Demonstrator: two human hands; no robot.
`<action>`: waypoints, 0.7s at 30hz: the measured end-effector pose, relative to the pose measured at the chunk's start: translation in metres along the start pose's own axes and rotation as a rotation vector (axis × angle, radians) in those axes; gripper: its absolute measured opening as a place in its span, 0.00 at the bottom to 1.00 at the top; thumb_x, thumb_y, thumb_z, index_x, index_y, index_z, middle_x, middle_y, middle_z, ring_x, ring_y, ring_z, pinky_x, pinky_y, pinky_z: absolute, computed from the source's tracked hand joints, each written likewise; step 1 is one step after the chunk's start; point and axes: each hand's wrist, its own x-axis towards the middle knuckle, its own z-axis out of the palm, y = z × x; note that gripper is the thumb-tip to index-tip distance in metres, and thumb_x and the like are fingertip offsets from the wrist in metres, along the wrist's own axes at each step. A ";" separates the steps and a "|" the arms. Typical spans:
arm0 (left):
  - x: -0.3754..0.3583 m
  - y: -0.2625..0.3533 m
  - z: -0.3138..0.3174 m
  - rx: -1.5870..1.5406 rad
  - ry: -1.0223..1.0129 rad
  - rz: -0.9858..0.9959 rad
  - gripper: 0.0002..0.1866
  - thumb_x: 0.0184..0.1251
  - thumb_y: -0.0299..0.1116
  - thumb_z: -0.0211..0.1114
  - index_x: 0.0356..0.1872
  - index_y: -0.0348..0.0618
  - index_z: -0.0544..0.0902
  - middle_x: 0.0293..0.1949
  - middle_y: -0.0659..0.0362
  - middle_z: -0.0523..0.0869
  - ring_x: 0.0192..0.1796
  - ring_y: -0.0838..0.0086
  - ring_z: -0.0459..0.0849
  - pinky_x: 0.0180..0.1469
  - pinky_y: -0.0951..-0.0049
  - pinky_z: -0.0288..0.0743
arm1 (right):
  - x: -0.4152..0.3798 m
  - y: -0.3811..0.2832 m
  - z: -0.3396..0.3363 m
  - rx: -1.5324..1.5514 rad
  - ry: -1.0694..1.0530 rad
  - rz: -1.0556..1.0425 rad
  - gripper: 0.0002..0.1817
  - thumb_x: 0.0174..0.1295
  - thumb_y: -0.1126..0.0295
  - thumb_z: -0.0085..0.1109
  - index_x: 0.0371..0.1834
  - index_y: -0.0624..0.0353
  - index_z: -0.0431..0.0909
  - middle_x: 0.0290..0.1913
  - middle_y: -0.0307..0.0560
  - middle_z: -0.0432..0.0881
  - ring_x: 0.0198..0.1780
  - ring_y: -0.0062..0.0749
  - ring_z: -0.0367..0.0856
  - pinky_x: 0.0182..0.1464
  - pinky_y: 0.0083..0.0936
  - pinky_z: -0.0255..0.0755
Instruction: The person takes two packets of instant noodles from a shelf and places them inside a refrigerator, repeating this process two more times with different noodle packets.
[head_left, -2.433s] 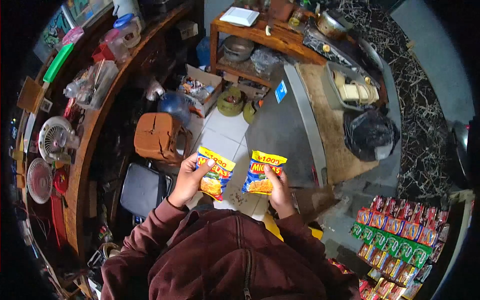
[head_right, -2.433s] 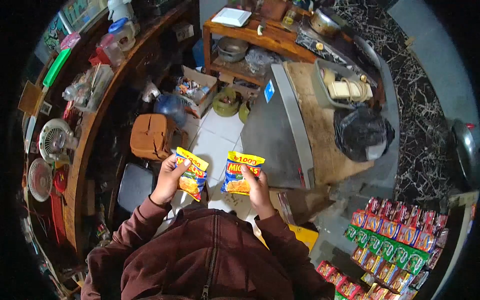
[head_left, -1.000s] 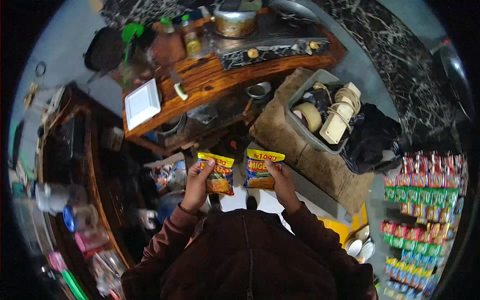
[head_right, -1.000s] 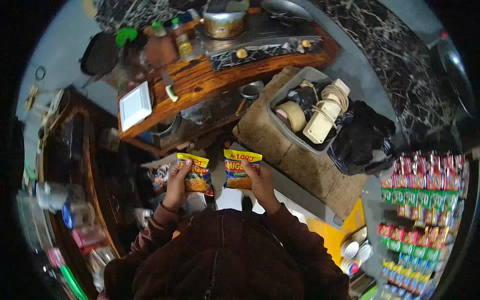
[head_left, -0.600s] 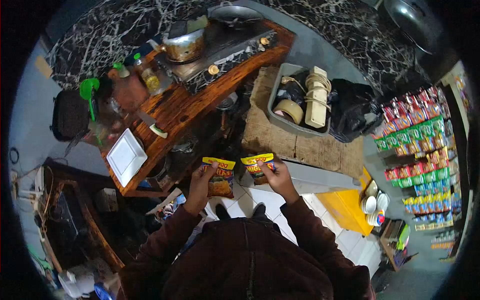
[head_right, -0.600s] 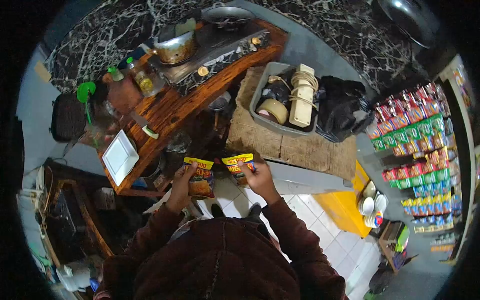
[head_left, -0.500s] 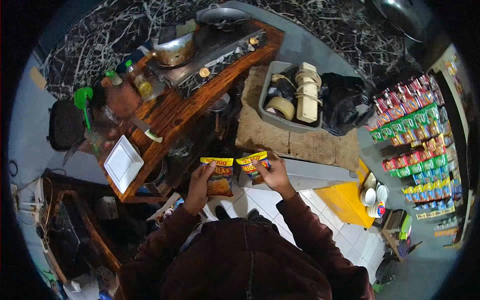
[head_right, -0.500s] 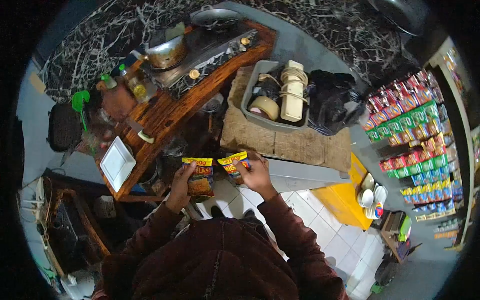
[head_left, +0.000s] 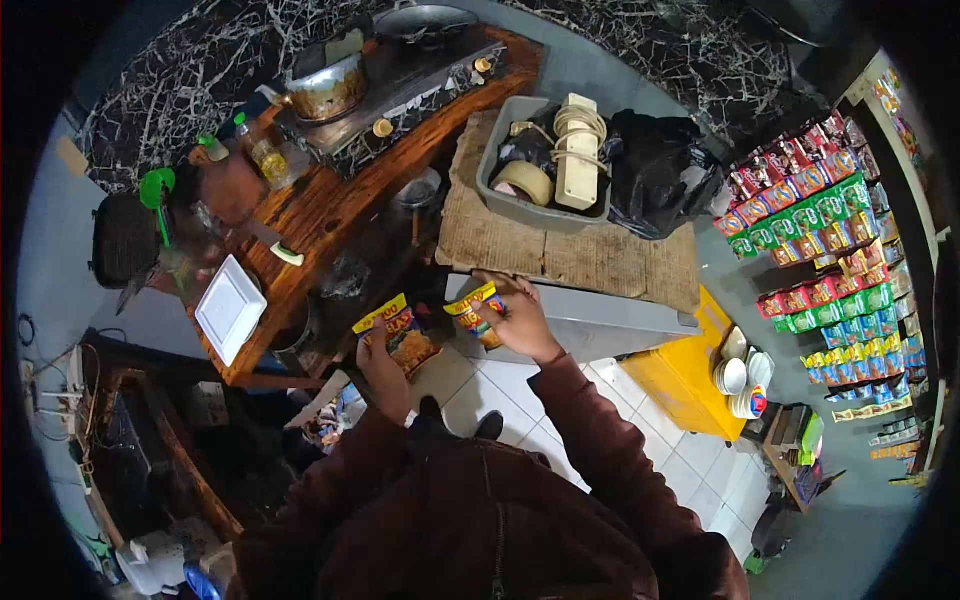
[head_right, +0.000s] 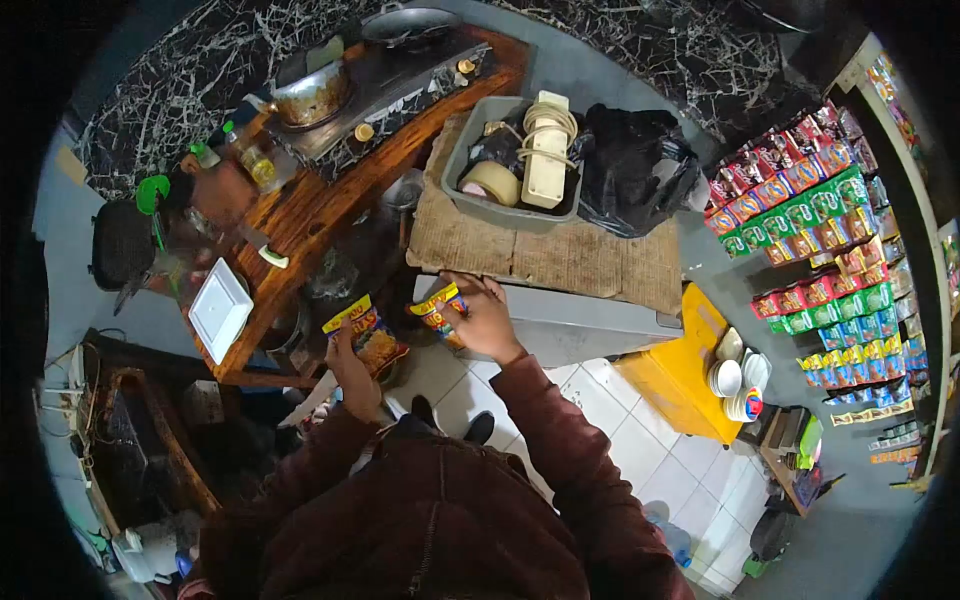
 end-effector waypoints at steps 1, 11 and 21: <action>-0.007 0.005 0.001 -0.051 0.054 -0.026 0.14 0.71 0.40 0.64 0.41 0.38 0.80 0.36 0.61 0.85 0.37 0.79 0.84 0.40 0.76 0.78 | -0.001 -0.001 0.001 0.008 -0.005 0.002 0.18 0.67 0.56 0.59 0.54 0.53 0.82 0.60 0.47 0.80 0.62 0.41 0.75 0.69 0.39 0.52; 0.018 0.040 0.003 -0.026 0.006 -0.115 0.12 0.71 0.38 0.63 0.41 0.38 0.79 0.36 0.60 0.83 0.37 0.76 0.84 0.41 0.74 0.78 | 0.009 0.005 0.005 0.044 -0.050 0.203 0.20 0.66 0.49 0.57 0.41 0.54 0.87 0.48 0.48 0.86 0.56 0.41 0.79 0.65 0.35 0.60; 0.079 0.054 -0.026 -0.053 -0.208 -0.215 0.15 0.72 0.39 0.60 0.48 0.37 0.77 0.43 0.57 0.83 0.42 0.71 0.85 0.46 0.70 0.79 | 0.021 -0.013 0.000 0.154 0.045 0.566 0.23 0.63 0.49 0.62 0.36 0.63 0.86 0.33 0.60 0.86 0.38 0.51 0.86 0.45 0.39 0.76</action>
